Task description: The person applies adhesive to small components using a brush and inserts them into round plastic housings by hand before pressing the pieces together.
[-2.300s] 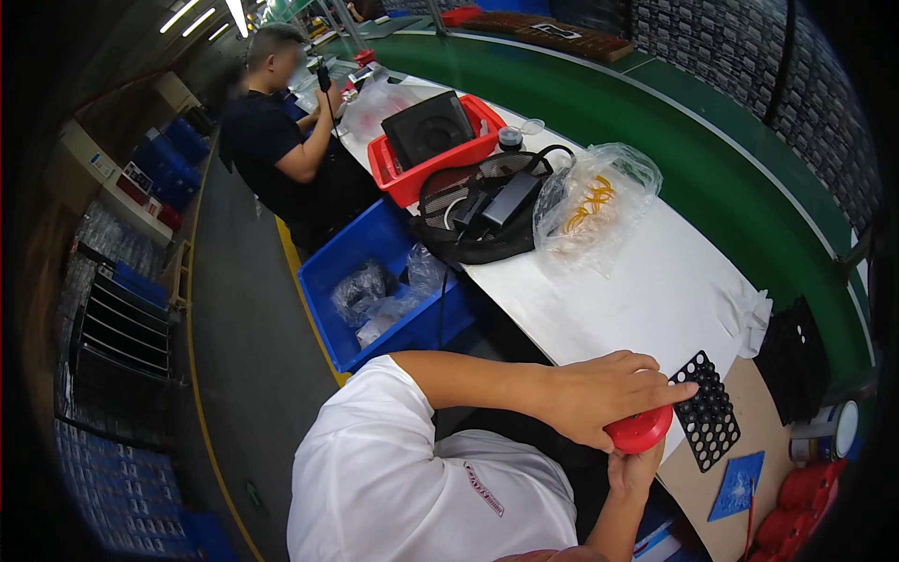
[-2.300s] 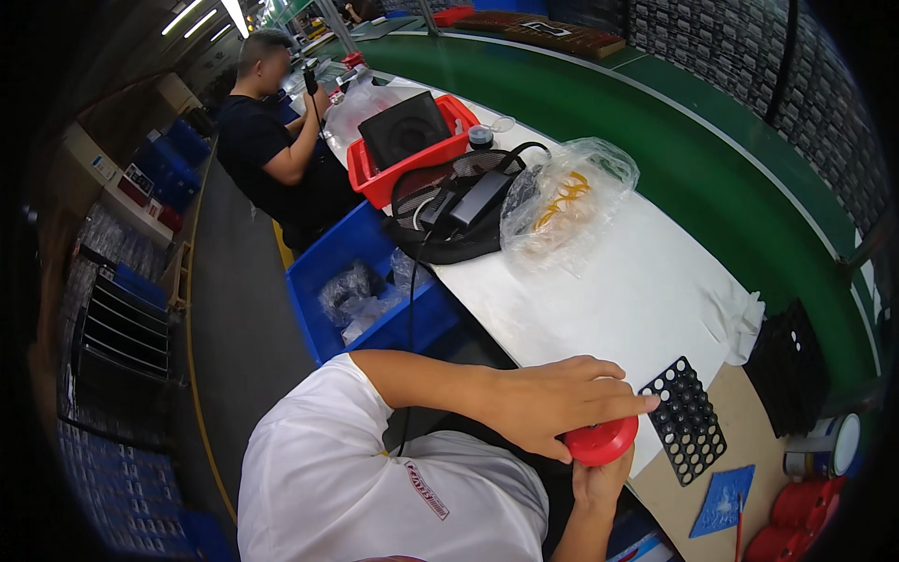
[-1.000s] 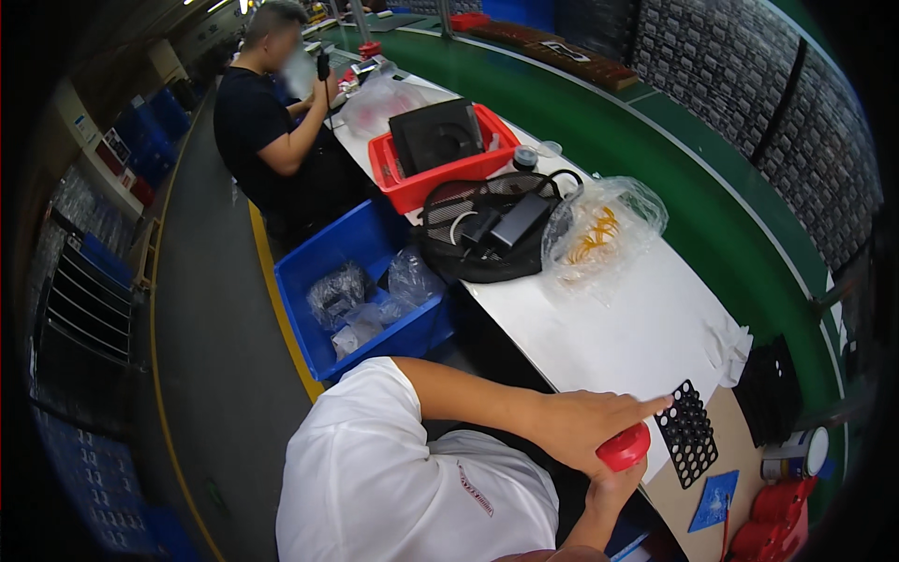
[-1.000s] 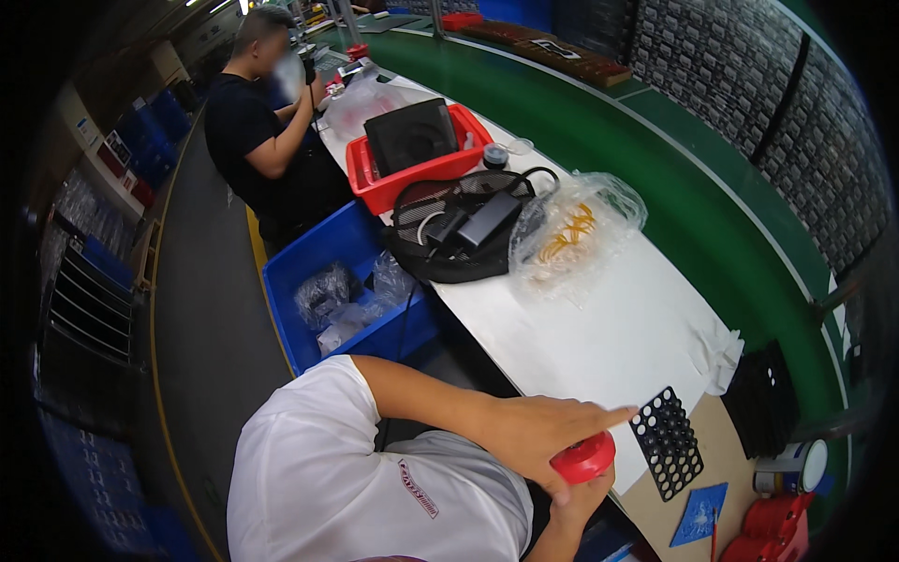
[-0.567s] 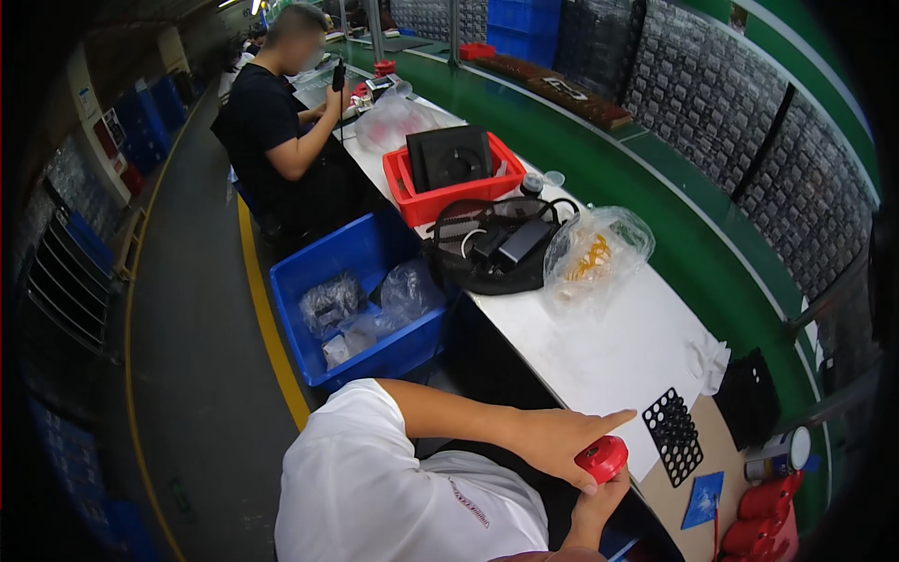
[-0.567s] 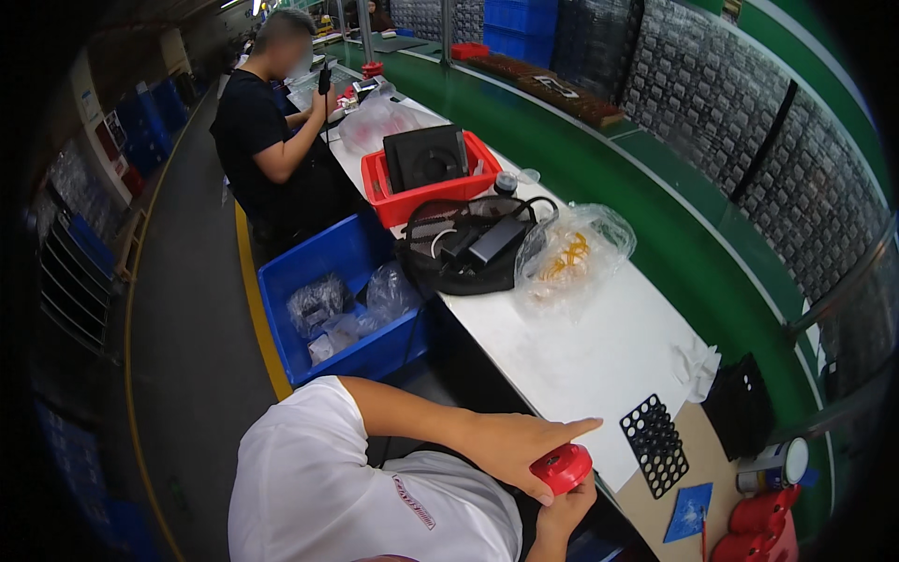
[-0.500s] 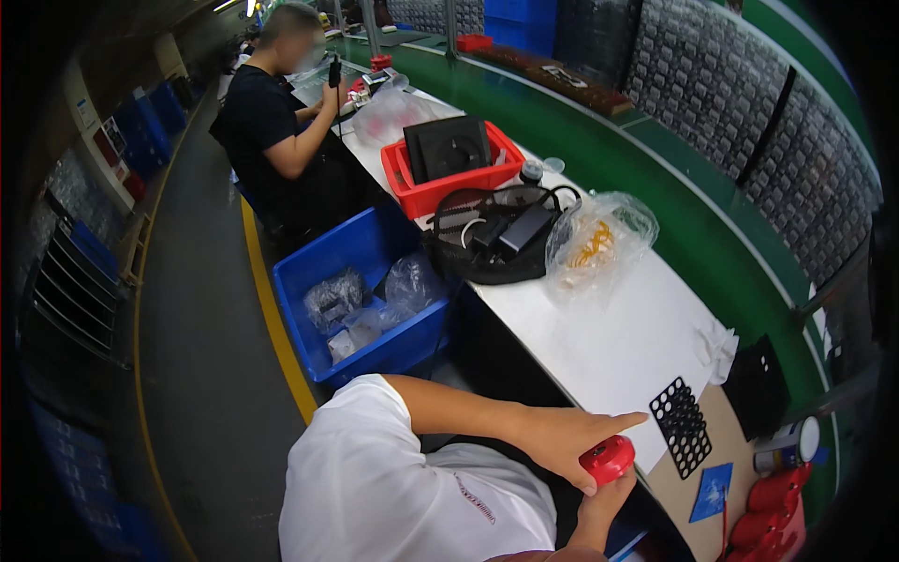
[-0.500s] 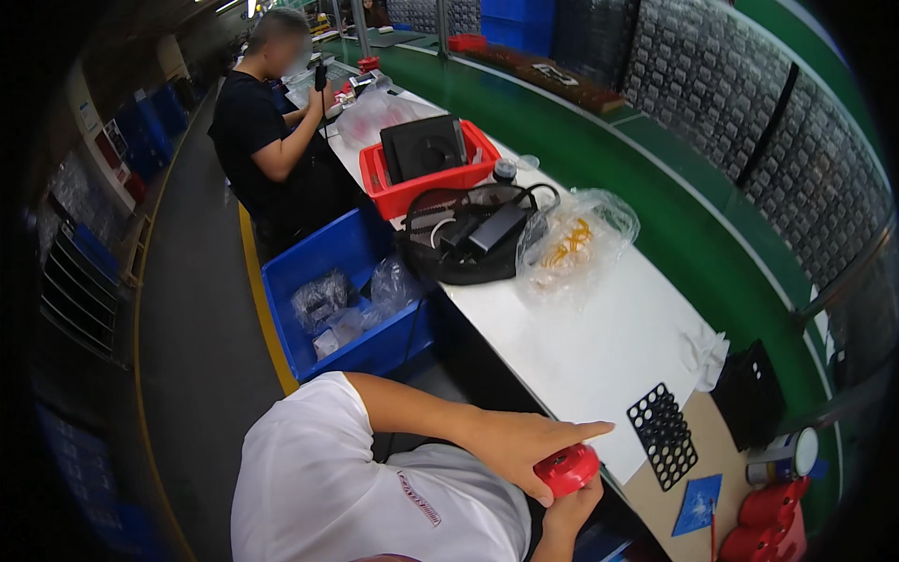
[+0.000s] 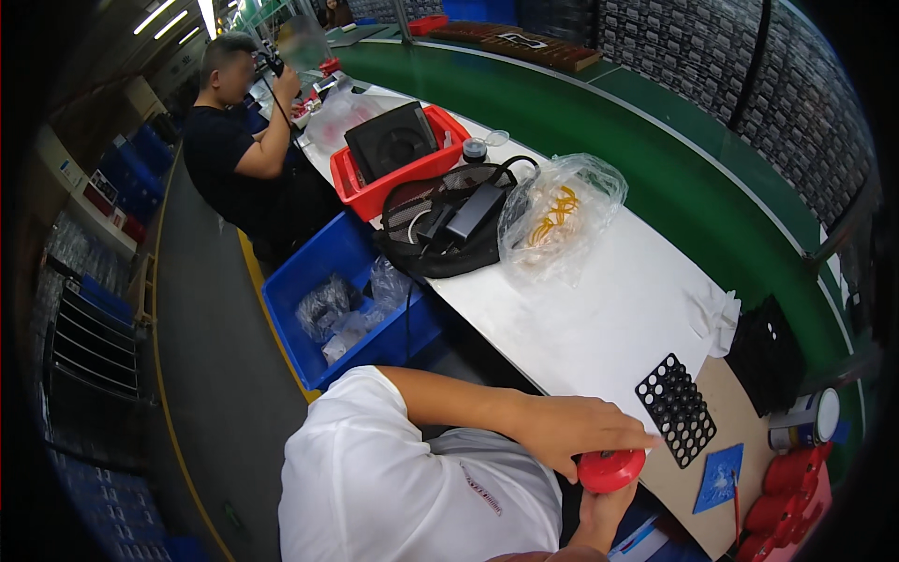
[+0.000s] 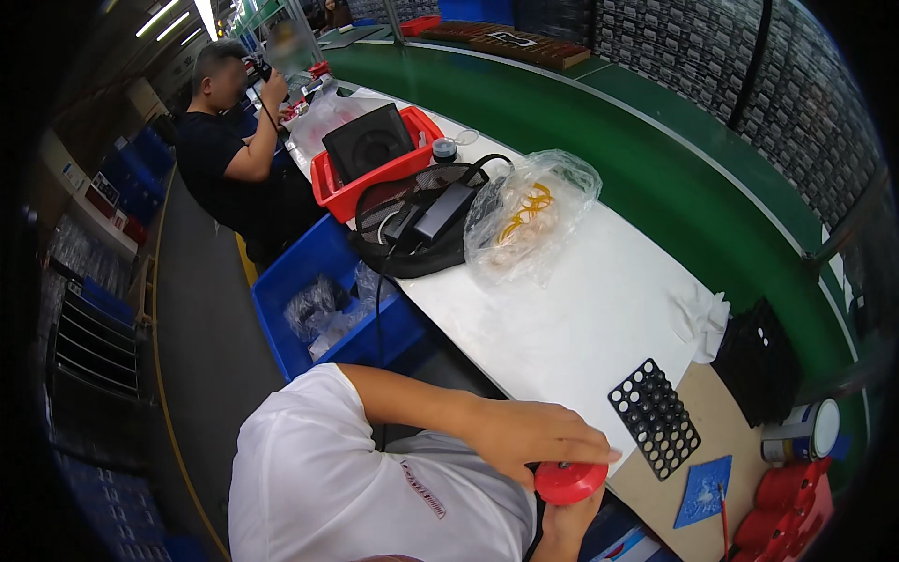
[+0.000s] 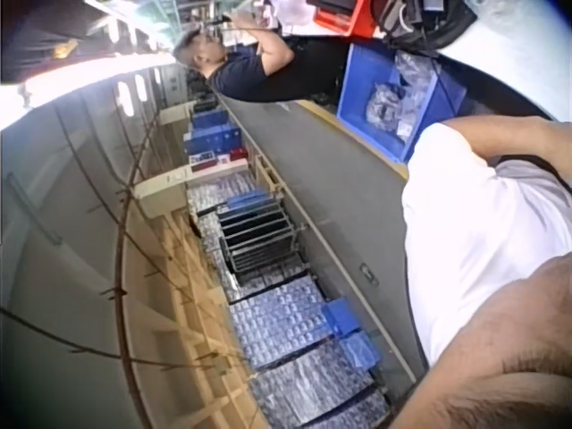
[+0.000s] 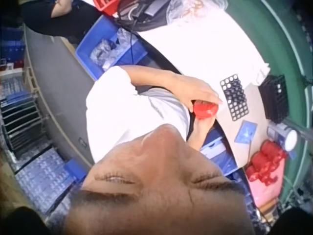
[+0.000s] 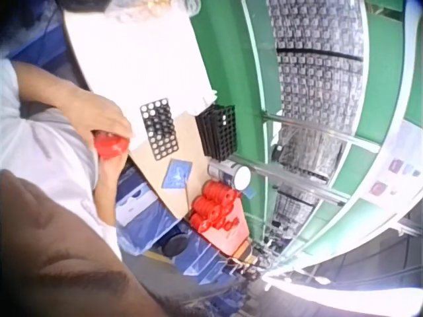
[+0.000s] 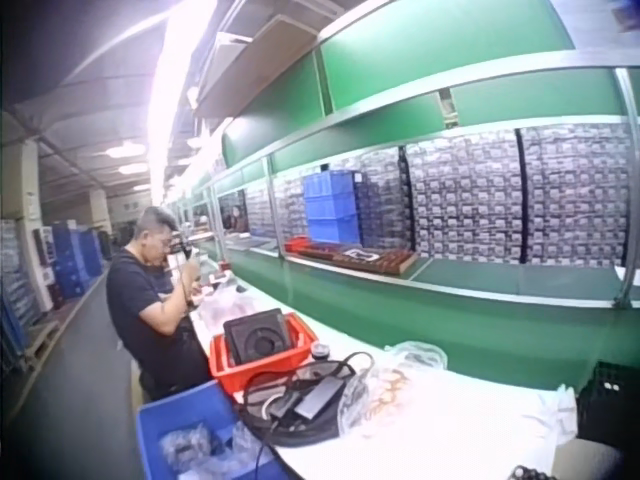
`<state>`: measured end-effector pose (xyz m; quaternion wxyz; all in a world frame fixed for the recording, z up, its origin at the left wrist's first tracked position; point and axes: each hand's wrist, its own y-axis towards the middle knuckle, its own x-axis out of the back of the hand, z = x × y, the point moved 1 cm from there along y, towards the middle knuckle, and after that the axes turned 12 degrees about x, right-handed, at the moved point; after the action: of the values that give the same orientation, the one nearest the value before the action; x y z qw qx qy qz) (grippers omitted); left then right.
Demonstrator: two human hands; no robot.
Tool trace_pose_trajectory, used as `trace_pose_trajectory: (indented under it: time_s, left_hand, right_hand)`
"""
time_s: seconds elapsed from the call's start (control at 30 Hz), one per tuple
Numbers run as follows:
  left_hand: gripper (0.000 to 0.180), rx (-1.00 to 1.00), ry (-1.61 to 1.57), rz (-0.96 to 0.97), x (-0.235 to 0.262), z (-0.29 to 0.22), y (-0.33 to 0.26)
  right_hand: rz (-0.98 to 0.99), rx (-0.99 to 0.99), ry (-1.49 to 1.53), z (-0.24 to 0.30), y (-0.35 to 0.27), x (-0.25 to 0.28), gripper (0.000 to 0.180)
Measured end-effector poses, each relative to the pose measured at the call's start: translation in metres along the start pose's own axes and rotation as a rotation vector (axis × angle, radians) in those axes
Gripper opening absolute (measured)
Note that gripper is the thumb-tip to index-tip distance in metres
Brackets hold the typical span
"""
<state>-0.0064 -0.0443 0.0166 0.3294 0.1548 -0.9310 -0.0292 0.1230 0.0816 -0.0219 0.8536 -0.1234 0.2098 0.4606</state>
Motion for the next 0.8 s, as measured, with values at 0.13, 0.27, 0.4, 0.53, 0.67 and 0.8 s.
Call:
trace_pose_trajectory:
  time_s: [0.13,0.27,0.4,0.53,0.67,0.8]
  left_hand:
    - [0.111,0.177,-0.245,0.010,0.011,-0.012,-0.002]
    - [0.111,0.609,-0.465,0.218,0.008,-0.009,0.000]
    - [0.116,-0.057,0.057,-0.096,-0.003,0.012,0.004]
    - [0.102,0.486,-0.376,0.150,0.010,-0.003,0.004]
    - [0.101,0.470,-0.450,0.189,0.010,0.006,0.010]
    - [0.109,-0.066,0.169,-0.065,0.011,0.014,0.008]
  right_hand:
    - [0.176,0.092,-0.257,0.002,0.017,0.016,0.046]
    - [0.315,0.095,-0.475,-0.002,0.019,0.021,0.049]
    - [0.058,-0.081,0.007,-0.013,0.014,0.013,0.059]
    - [0.182,-0.047,-0.229,-0.015,0.016,0.022,0.060]
    - [0.189,-0.025,-0.311,-0.020,0.026,0.024,0.058]
    - [-0.070,-0.213,0.058,-0.015,0.028,0.003,0.055]
